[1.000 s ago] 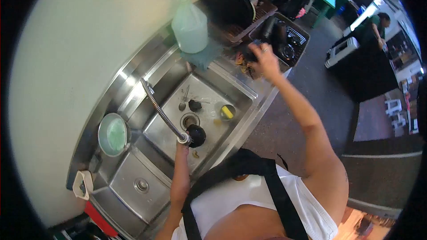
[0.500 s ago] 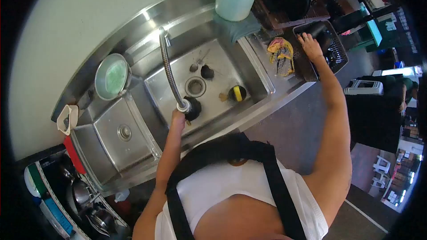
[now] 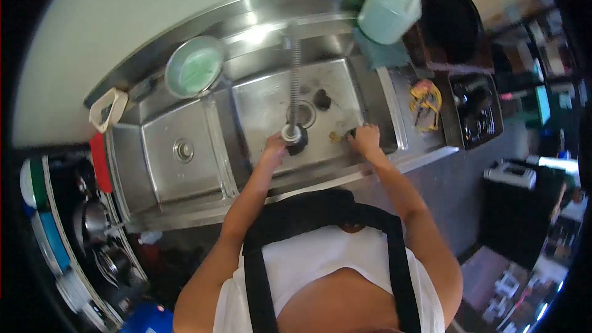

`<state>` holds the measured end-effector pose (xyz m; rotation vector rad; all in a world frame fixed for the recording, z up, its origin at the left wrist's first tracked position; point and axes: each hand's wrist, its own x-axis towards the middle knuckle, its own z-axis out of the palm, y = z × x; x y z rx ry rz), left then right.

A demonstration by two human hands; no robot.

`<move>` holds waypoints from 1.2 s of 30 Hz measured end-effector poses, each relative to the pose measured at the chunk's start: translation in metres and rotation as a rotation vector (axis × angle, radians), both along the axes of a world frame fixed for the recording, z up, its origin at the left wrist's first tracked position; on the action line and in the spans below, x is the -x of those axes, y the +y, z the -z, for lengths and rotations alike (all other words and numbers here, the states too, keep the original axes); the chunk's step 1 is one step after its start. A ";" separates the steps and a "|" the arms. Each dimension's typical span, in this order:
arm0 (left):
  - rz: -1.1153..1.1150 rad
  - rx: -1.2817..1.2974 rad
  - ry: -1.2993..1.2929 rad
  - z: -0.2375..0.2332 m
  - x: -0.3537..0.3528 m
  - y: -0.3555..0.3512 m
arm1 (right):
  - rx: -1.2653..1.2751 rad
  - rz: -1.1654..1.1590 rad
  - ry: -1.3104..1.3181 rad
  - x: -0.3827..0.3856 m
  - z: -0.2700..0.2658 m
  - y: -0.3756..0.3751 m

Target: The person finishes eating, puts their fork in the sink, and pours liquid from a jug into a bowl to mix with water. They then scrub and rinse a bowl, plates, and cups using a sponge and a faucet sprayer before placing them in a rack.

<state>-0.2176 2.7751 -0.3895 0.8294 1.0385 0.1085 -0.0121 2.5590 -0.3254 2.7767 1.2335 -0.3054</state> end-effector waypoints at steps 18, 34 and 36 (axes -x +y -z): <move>0.184 0.018 -0.053 -0.004 0.023 0.027 | -0.112 0.485 0.076 -0.002 0.060 -0.011; 0.188 0.035 -0.211 0.020 0.022 0.028 | -0.674 -0.691 0.061 0.118 -0.174 0.421; 0.172 -0.063 -0.111 0.021 0.019 0.026 | -0.497 -0.770 -0.050 0.134 -0.148 0.457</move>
